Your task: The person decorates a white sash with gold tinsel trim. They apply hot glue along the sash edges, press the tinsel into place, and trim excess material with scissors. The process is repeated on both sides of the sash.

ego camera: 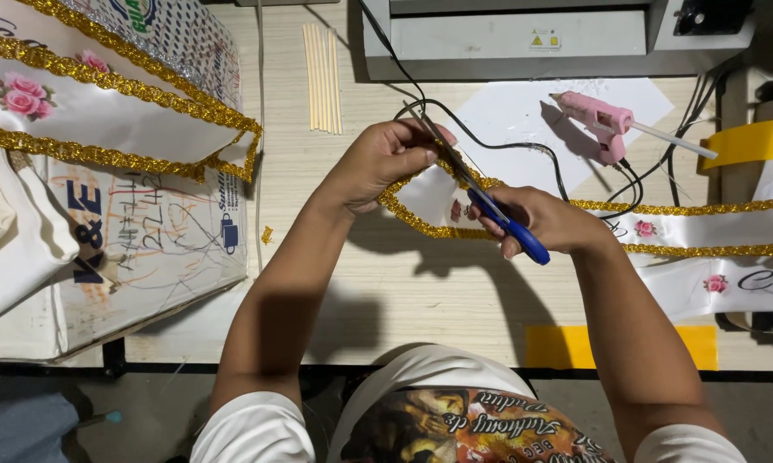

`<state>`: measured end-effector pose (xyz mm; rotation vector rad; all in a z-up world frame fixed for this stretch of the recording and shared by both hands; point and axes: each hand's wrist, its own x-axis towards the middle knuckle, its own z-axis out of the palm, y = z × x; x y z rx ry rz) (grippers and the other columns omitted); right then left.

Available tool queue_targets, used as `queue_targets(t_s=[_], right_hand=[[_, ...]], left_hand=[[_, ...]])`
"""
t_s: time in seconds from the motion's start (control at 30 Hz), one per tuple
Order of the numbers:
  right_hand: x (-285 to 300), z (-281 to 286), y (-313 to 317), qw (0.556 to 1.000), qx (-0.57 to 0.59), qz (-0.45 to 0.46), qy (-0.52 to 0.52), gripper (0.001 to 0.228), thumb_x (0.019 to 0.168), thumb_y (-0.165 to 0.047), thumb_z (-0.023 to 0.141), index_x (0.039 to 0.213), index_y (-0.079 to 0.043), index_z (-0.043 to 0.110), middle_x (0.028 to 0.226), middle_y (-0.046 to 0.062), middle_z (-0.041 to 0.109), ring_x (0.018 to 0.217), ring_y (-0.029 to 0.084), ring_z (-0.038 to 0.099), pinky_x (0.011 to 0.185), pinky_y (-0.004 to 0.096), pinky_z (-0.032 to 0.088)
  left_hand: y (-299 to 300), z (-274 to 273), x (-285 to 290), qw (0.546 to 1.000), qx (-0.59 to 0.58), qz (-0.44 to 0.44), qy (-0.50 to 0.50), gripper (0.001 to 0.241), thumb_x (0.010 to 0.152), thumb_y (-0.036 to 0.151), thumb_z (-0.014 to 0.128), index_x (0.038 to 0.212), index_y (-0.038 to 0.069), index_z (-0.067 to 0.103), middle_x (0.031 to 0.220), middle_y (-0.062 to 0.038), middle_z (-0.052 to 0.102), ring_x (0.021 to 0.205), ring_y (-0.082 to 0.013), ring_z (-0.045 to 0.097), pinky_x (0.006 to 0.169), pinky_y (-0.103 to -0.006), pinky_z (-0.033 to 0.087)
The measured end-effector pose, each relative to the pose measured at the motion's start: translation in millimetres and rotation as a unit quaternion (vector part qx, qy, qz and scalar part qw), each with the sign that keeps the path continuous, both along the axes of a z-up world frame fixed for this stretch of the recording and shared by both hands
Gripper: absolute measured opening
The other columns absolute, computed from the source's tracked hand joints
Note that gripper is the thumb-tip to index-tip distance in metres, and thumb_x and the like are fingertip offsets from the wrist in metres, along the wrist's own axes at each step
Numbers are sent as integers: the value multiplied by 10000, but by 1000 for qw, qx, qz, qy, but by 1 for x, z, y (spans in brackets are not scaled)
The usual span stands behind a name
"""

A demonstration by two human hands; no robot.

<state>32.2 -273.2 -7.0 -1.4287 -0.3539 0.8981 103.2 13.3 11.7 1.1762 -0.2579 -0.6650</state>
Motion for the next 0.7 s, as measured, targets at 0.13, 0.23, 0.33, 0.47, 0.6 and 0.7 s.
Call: queue_targets(t_s=[0.13, 0.23, 0.33, 0.47, 0.6, 0.7], right_hand=[[-1, 0, -1, 1000, -1, 4, 2, 776, 597, -353, 954, 1227, -38, 631, 806, -46, 547, 710, 72, 532, 583, 229, 461], [-3, -7, -1, 1000, 8, -2, -4, 761, 600, -374, 959, 1195, -28, 637, 826, -42, 556, 727, 75, 532, 599, 229, 459], [-4, -5, 1, 1000, 8, 1, -6, 776, 593, -423, 948, 1180, -24, 635, 835, -46, 557, 729, 72, 538, 597, 229, 466], [-4, 6, 9, 999, 41, 18, -18, 885, 579, -537, 904, 1244, -47, 585, 830, -54, 565, 708, 63, 544, 595, 219, 471], [-7, -2, 8, 999, 45, 3, -22, 865, 596, -548, 900, 1218, -21, 609, 830, -37, 562, 726, 78, 545, 606, 231, 466], [-6, 2, 10, 1000, 9, 4, 1, 875, 580, -541, 918, 1203, -8, 612, 808, -24, 534, 708, 93, 531, 581, 252, 461]], left_hand=[[2, -6, 3, 1000, -12, -10, 5, 236, 931, 26, 737, 1165, 1, 718, 1099, -103, 750, 1066, -179, 714, 1013, -335, 591], [3, -8, 4, 999, -29, -12, 12, 238, 927, 36, 745, 1160, -6, 717, 1103, -102, 749, 1066, -175, 715, 1020, -326, 587], [3, -7, 3, 1000, -18, -9, 21, 241, 924, 41, 749, 1158, -13, 719, 1095, -100, 749, 1048, -166, 712, 1004, -314, 585], [2, -5, 1, 999, 30, -12, 24, 252, 913, 40, 748, 1157, -14, 722, 1070, -90, 752, 1009, -144, 704, 957, -291, 585], [2, -7, 0, 999, 43, -14, 17, 241, 925, 43, 750, 1157, -18, 728, 1058, -83, 749, 986, -133, 689, 929, -281, 583], [2, -8, 0, 999, 47, -17, 13, 228, 937, 56, 750, 1153, -16, 735, 1044, -77, 747, 970, -124, 681, 911, -274, 580]])
